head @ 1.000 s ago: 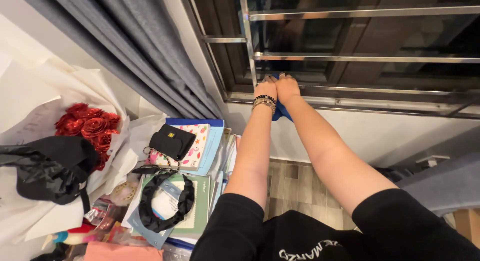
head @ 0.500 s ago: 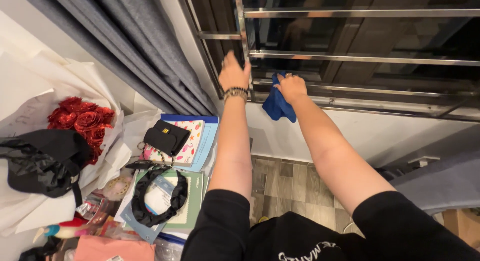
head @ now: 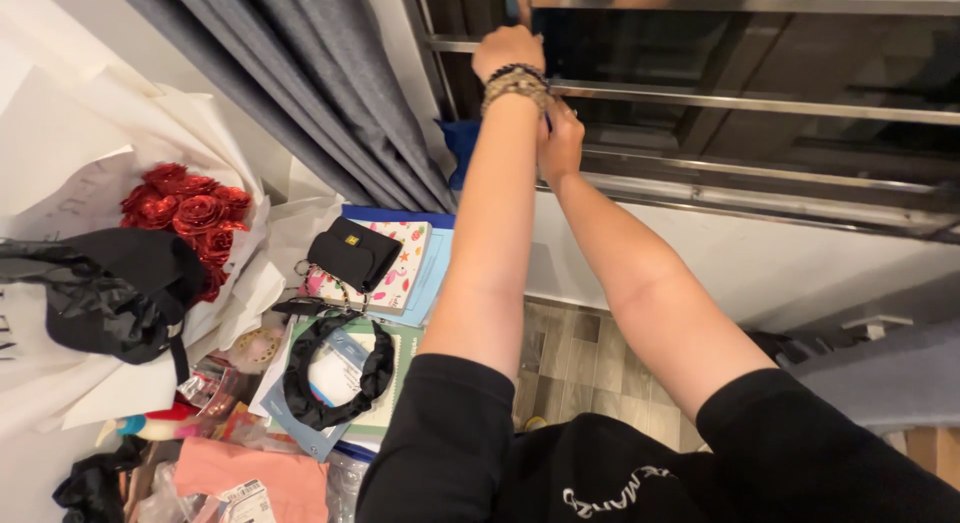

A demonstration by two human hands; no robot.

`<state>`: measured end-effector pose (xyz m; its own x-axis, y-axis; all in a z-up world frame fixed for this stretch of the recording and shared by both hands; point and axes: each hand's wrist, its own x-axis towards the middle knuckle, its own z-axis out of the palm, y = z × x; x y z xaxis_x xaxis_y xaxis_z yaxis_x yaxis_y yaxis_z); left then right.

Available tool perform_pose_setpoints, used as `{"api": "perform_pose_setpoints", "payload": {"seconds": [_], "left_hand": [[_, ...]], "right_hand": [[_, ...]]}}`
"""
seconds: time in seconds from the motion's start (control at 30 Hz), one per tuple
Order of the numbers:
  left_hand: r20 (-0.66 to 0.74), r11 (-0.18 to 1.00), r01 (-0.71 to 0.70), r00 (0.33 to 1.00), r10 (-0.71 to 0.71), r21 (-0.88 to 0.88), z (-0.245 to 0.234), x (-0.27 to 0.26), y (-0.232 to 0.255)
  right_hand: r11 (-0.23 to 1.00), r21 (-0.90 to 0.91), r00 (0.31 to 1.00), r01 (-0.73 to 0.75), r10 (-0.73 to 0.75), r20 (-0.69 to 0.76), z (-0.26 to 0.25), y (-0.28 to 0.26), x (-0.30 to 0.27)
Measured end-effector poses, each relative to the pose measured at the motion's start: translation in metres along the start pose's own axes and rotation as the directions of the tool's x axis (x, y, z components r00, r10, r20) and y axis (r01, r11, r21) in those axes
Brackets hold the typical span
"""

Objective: The person wipes a window with a blue cloth, moving the cloth across the glass and metal bars in repeated motions. The person folds and repositions the cloth while continuing to clean different sections of the window.

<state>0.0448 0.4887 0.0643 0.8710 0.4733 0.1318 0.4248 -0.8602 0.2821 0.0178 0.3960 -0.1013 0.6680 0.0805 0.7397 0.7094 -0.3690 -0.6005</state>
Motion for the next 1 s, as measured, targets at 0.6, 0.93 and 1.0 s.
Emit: {"api": "perform_pose_setpoints", "payload": {"seconds": [0.6, 0.93, 1.0], "left_hand": [[-0.179, 0.869, 0.076, 0.984, 0.015, 0.489, 0.051, 0.002, 0.021], [-0.246, 0.873, 0.034, 0.964, 0.099, 0.487, 0.072, 0.019, 0.015], [-0.227, 0.895, -0.013, 0.965, 0.127, 0.445, 0.079, 0.024, 0.010]], "right_hand": [[0.975, -0.219, 0.991, 0.037, -0.008, 0.131, 0.014, 0.019, -0.013], [0.941, -0.337, 0.966, 0.036, 0.054, 0.253, -0.001, 0.021, -0.019], [0.935, -0.353, 0.961, 0.042, 0.059, 0.271, -0.003, 0.023, -0.021]]}}
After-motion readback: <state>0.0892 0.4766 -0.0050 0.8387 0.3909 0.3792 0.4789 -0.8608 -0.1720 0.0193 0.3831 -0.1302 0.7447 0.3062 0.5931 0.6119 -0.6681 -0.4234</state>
